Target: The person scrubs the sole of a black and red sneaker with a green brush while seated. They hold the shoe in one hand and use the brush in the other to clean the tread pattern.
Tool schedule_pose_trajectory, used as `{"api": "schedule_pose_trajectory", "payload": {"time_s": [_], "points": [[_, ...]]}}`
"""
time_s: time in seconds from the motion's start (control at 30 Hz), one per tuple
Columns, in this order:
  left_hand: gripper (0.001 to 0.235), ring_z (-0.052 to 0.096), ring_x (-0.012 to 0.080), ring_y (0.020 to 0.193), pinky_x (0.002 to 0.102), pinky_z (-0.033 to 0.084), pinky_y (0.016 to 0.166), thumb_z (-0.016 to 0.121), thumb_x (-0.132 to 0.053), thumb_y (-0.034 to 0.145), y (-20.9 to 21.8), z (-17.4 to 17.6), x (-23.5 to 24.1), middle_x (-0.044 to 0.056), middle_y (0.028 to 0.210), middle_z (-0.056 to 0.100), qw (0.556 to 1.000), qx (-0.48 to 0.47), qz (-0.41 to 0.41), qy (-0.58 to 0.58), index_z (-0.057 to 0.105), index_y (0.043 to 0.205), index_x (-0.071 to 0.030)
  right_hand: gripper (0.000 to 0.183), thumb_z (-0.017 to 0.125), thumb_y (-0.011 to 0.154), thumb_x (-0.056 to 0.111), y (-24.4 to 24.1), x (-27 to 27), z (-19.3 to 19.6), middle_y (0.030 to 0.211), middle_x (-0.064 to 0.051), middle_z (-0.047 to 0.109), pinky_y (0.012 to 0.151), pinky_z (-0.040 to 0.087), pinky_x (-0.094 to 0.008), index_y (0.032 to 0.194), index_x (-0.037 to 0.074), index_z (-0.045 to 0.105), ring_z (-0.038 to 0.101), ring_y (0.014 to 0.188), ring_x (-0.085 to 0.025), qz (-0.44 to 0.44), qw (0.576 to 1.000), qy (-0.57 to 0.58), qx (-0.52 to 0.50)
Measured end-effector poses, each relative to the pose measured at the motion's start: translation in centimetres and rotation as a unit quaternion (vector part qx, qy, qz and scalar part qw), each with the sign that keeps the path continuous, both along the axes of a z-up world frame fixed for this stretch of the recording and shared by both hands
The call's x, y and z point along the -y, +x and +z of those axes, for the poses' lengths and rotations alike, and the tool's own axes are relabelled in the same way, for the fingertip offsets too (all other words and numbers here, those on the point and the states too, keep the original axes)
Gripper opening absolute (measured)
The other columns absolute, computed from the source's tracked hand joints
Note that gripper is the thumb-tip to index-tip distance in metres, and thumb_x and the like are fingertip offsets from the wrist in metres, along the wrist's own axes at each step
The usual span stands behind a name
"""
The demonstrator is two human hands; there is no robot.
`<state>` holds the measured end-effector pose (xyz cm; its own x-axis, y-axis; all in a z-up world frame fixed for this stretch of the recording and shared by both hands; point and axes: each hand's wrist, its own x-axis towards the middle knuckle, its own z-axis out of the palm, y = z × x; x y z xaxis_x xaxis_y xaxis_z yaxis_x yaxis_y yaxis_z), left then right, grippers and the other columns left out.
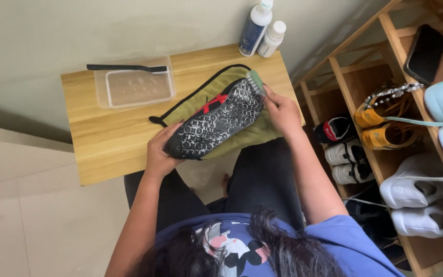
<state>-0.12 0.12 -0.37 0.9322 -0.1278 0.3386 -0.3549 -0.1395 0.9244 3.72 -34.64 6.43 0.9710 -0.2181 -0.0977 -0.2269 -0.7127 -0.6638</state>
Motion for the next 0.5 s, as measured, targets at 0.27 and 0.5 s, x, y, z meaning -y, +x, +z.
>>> {"api": "schedule_pose_trajectory", "payload": {"time_s": [0.27, 0.5], "points": [[0.088, 0.064, 0.0362, 0.123, 0.046, 0.044, 0.111, 0.093, 0.000, 0.045, -0.2, 0.1, 0.1, 0.016, 0.127, 0.071, 1.000, 0.005, -0.004, -0.013, 0.071, 0.129, -0.011, 0.034, 0.065, 0.096, 0.026, -2.3, -0.7, 0.0, 0.127, -0.003, 0.070, 0.105, 0.049, -0.049, 0.130, 0.026, 0.071, 0.062, 0.122, -0.032, 0.032, 0.998, 0.049, 0.035], [0.087, 0.065, 0.0389, 0.121, 0.049, 0.045, 0.110, 0.094, -0.004, 0.045, 0.1, -0.1, -0.1, 0.019, 0.126, 0.071, 1.000, 0.012, -0.004, -0.012, 0.071, 0.129, -0.010, 0.033, 0.064, 0.099, 0.031, -3.6, 0.5, -1.1, 0.128, -0.003, 0.070, 0.105, 0.049, -0.050, 0.132, 0.027, 0.070, 0.063, 0.122, -0.032, -0.024, 0.999, 0.032, 0.029]]}}
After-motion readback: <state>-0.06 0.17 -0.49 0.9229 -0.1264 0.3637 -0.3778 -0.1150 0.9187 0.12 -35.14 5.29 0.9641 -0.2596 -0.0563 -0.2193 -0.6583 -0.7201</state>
